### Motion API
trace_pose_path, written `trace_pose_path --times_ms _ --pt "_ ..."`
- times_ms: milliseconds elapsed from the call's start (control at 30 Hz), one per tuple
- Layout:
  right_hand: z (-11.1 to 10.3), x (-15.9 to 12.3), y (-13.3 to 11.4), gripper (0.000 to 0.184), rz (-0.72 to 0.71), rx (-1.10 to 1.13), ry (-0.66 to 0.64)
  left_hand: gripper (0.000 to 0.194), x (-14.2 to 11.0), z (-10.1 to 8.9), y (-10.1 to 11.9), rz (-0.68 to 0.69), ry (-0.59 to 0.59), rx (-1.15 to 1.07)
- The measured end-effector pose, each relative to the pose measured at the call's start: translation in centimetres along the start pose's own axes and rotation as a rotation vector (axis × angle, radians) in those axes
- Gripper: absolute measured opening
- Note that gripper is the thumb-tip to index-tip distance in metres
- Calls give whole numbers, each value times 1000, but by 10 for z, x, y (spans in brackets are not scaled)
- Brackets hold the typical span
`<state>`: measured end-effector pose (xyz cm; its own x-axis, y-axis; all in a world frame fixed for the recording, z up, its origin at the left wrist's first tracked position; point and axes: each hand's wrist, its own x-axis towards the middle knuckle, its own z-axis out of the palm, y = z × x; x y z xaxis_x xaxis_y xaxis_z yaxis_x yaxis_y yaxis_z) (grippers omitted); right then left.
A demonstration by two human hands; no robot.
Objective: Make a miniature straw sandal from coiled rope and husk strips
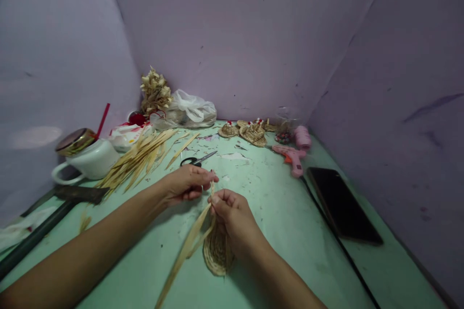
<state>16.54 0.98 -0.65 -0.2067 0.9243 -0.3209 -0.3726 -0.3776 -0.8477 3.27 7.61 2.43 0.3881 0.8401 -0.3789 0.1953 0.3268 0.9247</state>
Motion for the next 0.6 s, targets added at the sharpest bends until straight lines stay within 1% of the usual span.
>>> trace_pose_path --times_ms 33,67,133,200,233,300,433,533,600 --pt "0 0 1 30 -4 -29 -4 31 1 1 -2 21 -48 -47" --pt "-1 0 2 31 -15 -63 -8 26 1 3 -4 45 -52 -78" --pt "-3 1 4 30 -65 -157 -25 18 0 8 -7 64 9 -111" --pt "-5 0 4 28 -147 -264 -46 18 -2 14 -9 25 86 -146" --pt "-5 -2 3 26 -187 -308 -55 19 -2 17 -10 -7 104 -167" --pt "-4 -5 1 23 -247 -355 -70 23 -1 22 -13 -59 102 -199" --pt "0 -7 1 21 -294 -324 -66 24 4 26 -18 -103 59 -227" --pt "-2 0 4 21 -248 -211 32 22 5 21 -16 -85 32 -240" --pt "-6 5 5 23 -202 -136 95 23 2 17 -12 -82 -45 -245"
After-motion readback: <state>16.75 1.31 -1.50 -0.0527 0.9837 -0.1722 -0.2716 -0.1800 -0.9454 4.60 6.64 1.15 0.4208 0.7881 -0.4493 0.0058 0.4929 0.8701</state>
